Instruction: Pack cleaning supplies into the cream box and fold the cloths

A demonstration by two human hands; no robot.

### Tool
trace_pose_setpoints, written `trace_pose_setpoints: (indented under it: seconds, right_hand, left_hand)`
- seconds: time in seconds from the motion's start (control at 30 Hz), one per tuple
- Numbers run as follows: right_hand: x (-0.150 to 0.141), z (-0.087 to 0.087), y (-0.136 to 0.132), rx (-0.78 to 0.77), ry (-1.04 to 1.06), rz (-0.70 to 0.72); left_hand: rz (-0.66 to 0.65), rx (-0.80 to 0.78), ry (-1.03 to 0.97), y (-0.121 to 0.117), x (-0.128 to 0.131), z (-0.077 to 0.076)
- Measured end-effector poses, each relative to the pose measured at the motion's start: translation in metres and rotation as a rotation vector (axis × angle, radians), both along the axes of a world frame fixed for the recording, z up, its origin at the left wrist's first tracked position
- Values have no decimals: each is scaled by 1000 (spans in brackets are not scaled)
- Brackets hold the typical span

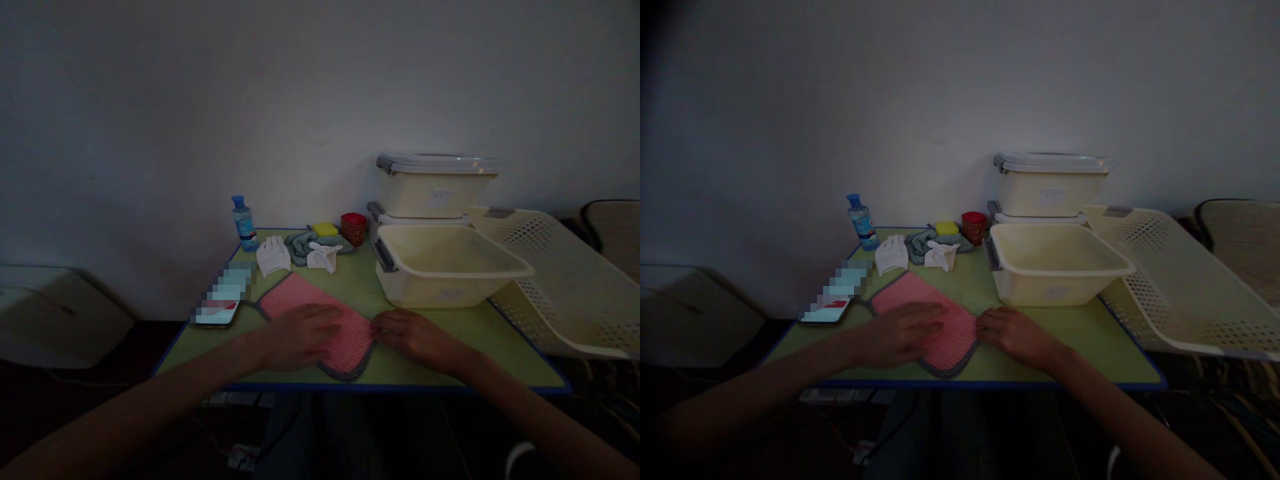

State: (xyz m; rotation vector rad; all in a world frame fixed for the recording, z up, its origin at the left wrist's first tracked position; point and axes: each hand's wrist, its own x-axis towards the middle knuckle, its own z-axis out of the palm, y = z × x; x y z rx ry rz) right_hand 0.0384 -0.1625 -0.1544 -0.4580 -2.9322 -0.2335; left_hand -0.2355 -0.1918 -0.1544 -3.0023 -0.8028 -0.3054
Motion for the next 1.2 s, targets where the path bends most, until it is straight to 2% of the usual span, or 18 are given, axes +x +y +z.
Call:
trace_pose_setpoints:
  seconds: [0.07, 0.13, 0.27, 0.43, 0.53, 0.67, 0.8, 0.9, 1.07, 1.2]
  right_hand:
    - [-2, -2, 1, 55, -55, 44]
    - [-2, -5, 1, 99, -95, 69]
    - [-1, -9, 0, 158, -84, 84]
    - [2, -14, -1, 169, -5, 87]
    - [6, -15, -7, 120, 37, 74]
    - [12, -10, -23, -46, 71, -16]
    - [10, -3, -37, -135, 11, -94]
    - [5, -5, -42, -135, -8, -132]
    - [3, -10, -42, -140, 154, -139]
    - [8, -6, -42, -172, 285, -104]
  left_hand:
    - [-27, -6, 32, -23, 21, -4]
    - [-16, 14, 86, -36, 35, -10]
    - [10, 75, 98, -40, 44, -18]
    - [45, 98, 68, -43, 48, -21]
    - [28, 126, 71, -49, 50, -24]
    - [39, 111, 66, -54, 52, -26]
    - [102, 12, 36, -53, 54, -18]
    - [155, -59, 12, -53, 54, -6]
    - [193, -56, -130, -51, 48, 11]
    - [199, -63, -256, -49, 39, 19]
